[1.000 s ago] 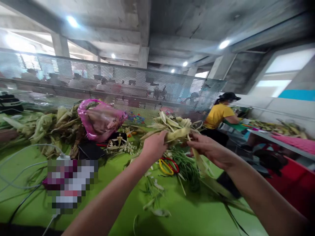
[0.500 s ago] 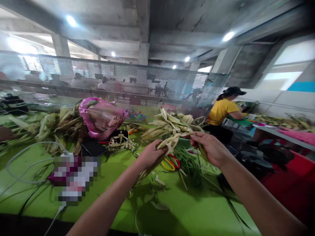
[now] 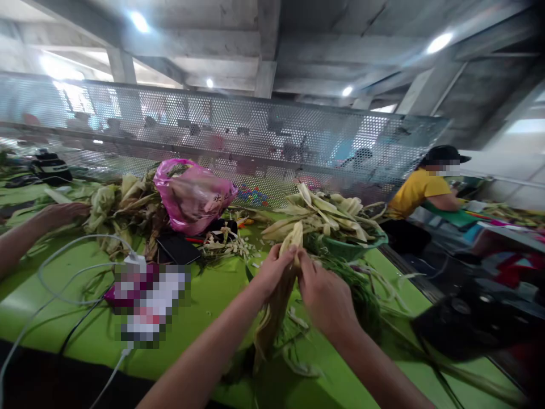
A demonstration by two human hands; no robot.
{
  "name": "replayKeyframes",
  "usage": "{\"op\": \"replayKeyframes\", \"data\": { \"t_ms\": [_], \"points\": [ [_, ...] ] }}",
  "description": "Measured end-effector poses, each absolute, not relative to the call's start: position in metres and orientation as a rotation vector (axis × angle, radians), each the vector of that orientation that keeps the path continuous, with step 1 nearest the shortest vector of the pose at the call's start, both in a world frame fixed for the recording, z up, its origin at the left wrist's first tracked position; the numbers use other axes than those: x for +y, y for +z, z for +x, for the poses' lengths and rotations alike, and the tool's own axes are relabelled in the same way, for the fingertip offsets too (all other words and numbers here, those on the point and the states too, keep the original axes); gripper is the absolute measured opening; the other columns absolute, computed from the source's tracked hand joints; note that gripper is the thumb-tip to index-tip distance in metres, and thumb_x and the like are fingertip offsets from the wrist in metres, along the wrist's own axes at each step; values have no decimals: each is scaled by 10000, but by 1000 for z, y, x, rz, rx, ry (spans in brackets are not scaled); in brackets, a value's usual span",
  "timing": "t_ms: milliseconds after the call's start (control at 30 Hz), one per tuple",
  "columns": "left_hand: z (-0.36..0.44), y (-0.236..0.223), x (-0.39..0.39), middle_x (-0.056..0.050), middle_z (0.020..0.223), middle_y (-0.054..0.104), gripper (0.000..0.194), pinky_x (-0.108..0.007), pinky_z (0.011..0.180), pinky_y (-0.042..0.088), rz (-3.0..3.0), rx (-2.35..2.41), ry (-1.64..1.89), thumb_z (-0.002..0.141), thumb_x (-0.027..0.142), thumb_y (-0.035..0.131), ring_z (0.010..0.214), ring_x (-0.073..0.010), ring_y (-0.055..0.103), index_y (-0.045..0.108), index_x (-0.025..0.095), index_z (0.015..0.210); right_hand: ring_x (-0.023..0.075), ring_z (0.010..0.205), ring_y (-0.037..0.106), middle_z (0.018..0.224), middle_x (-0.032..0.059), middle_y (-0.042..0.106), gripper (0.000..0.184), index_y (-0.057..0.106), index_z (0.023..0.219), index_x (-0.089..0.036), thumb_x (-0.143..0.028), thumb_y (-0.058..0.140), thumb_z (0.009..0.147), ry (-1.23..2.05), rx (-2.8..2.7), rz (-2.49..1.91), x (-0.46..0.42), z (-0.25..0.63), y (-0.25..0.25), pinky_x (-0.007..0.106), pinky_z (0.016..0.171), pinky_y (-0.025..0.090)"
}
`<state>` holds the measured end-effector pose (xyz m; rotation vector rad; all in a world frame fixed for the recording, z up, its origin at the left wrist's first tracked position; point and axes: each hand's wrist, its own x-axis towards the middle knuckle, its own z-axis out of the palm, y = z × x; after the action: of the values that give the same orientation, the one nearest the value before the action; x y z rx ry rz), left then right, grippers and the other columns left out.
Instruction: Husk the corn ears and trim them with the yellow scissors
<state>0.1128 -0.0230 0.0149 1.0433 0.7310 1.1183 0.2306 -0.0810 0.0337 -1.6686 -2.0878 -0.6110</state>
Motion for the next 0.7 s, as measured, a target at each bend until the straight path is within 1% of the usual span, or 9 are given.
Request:
{"op": "replayKeyframes", "data": {
  "t_ms": [67,133,200,300,400,500,533,600,700],
  "points": [
    [108,9,-19,-58,1026,668,488,-294,870,480,1024,718,1095,776,506,636,955,-191,621,567,185,1137,260,808,662,945,138,716,430,516,1300,-153,-118,391,890,-690,-2174,-1628,-84,216,22,360,729,481],
    [101,4,-14,-58,1015,669,479,-285,841,490,1028,757,1088,783,467,642,925,-182,626,558,174,1153,262,764,652,888,127,709,421,546,1274,-191,-118,388,890,-629,-2286,-1529,-89,205,14,367,697,476],
    [92,-1,-9,-61,1031,671,444,-272,833,488,1055,800,1090,818,426,609,922,-172,624,553,159,1168,264,774,649,905,114,703,394,553,1270,-233,-170,404,911,-444,-2379,-1398,-93,202,10,370,688,476],
    [79,0,-4,-50,1031,677,403,-268,829,477,1179,846,1077,844,393,574,906,-165,615,562,153,1168,248,906,638,1033,80,687,304,570,1207,-283,-281,435,935,-115,-2334,-1314,-91,217,10,363,777,479],
    [67,6,-3,-47,1035,682,406,-282,845,463,1321,872,1064,838,400,578,909,-176,607,579,158,1164,235,989,610,1119,87,651,263,574,1132,-243,-312,400,947,13,-2062,-1570,-71,252,10,343,840,460],
    [58,10,-2,-67,1096,671,433,-290,879,447,1418,872,1091,831,403,588,950,-190,600,577,141,1176,256,904,629,1116,124,640,306,595,1135,-184,-229,435,877,44,-2107,-2030,-46,289,2,354,782,452],
    [57,10,-1,-72,1114,667,439,-291,890,442,1444,874,1103,830,401,589,962,-193,599,574,137,1180,272,903,632,1052,137,655,336,614,1128,-157,-178,485,819,63,-2122,-2078,-39,298,-3,359,789,441],
    [54,8,2,-78,1135,662,446,-294,909,433,1487,872,1119,831,398,589,979,-196,600,570,131,1188,284,955,621,1043,143,655,415,627,1138,-148,-126,539,733,74,-2140,-2111,-30,308,-10,353,828,417],
    [53,4,5,-80,1138,666,446,-297,924,428,1524,857,1128,826,388,598,984,-197,606,573,126,1186,276,915,630,1020,139,660,456,620,1148,-162,-137,577,694,100,-2113,-2108,-23,309,-17,334,782,410]
  ]
}}
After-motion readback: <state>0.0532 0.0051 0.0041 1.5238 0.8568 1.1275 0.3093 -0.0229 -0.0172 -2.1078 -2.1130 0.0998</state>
